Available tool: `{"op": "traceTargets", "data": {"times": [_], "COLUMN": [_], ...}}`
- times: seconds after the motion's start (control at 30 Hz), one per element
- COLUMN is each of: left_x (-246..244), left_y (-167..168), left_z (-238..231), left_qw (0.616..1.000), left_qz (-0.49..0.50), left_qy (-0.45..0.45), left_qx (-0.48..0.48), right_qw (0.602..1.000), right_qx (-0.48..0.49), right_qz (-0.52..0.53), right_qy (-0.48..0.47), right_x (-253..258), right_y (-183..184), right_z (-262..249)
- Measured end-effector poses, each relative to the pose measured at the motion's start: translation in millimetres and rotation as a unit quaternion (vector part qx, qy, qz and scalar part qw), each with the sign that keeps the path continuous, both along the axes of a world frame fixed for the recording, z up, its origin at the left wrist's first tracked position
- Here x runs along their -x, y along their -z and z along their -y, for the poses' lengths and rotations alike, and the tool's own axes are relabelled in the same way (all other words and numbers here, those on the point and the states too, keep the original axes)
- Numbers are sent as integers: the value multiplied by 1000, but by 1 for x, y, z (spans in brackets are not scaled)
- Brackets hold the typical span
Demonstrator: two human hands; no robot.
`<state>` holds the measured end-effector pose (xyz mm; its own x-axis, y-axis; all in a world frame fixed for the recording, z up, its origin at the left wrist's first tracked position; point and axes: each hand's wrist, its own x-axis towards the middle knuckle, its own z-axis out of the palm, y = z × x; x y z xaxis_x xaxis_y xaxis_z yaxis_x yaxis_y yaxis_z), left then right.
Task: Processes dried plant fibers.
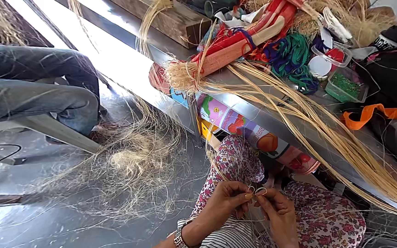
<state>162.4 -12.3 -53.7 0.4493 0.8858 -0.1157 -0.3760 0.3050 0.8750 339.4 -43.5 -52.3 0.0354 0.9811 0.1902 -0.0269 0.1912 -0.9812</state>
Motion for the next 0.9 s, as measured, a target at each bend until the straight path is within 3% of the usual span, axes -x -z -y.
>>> {"op": "traceTargets", "data": {"times": [0.17,0.27,0.37,0.7,0.9], "left_x": [-6,-10,-15,-17,-16], "left_y": [2,9,14,6,6], "left_z": [3,4,4,-9,-11], "left_qw": [991,962,948,977,977], "left_qz": [-72,-150,-159,-103,-130], "left_qy": [-81,-118,-124,-15,-33], "left_qx": [-74,-195,-245,-187,-168], "right_qw": [997,998,995,966,989], "right_qx": [-46,7,89,147,63], "right_qz": [55,64,46,198,134], "right_qy": [-1,-17,-29,-80,26], "right_x": [-1,-4,-6,-20,-14], "right_y": [6,1,-6,-21,-23], "right_z": [1,2,2,-9,-5]}}
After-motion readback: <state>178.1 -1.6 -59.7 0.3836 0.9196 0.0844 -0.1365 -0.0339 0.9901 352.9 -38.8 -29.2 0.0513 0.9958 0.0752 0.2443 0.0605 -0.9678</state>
